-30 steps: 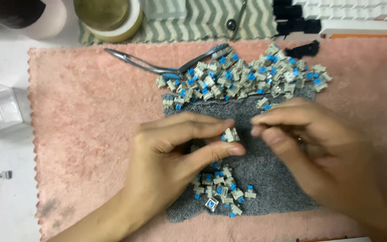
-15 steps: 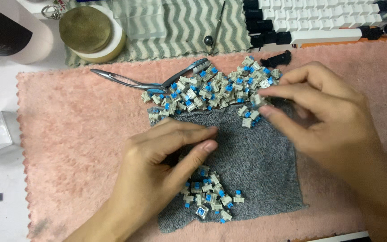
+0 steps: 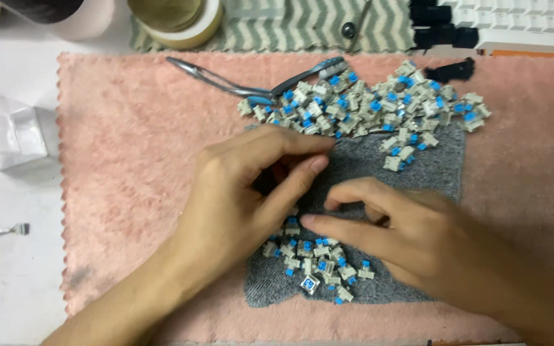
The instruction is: The person picks up individual mechanical keyboard switches from a pile on a cloth and uses a small metal tool to scrape or clean the sides of each switch. The cleaned switches are placed back onto the cloth. The person handles the switches one at a time throughout the clip.
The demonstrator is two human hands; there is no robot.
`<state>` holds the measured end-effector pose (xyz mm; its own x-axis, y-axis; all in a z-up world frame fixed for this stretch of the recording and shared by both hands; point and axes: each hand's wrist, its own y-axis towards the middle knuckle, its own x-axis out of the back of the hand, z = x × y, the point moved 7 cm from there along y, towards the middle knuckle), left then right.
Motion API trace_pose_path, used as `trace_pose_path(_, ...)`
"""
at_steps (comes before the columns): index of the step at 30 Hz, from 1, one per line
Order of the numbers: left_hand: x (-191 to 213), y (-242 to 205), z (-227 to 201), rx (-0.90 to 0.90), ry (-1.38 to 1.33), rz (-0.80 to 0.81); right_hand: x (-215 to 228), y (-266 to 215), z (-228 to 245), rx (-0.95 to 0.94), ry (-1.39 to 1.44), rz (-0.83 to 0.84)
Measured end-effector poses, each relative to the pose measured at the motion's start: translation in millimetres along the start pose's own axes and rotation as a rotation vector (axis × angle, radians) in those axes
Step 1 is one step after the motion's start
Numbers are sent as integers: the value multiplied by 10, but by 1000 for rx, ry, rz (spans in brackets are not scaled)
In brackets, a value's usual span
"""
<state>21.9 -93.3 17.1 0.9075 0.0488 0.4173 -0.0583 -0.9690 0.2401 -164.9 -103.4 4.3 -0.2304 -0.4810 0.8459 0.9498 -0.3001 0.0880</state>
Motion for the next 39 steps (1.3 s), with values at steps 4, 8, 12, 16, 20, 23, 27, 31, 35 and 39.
trace_pose_path(4, 14, -11, -12, -35, -8, -36, -35, 57, 44, 29, -46, 9)
trace_pose_path(8, 17, -15, -23, -38, -24, -50, 43, 9, -24, 2, -54, -72)
trace_pose_path(12, -3, -18, -43, -70, -53, -13, 73, -59, -148, -95, -56, -146)
trace_pose_path(16, -22, -24, -44, -84, -75, -9, 49, -72, -149, -94, -73, -153)
trace_pose_path(20, -32, -20, -41, -96, -90, -13, 17, -111, -175, -96, -71, -124)
trace_pose_path(23, -29, -23, -87, -114, -116, -1, 58, -75, -187, -225, 21, -143)
trace_pose_path(27, -44, -32, -169, -110, -210, 106, 240, -122, -255, -470, 248, -369)
trace_pose_path(31, -97, -88, -198, -124, -324, 143, 194, -319, -410, -552, 473, -407)
trace_pose_path(35, -116, -117, -208, -140, -340, 133, -26, -461, -557, -597, 948, -406)
trace_pose_path(39, -123, -128, -209, -160, -374, 110, -237, -534, -590, -731, 1138, -399)
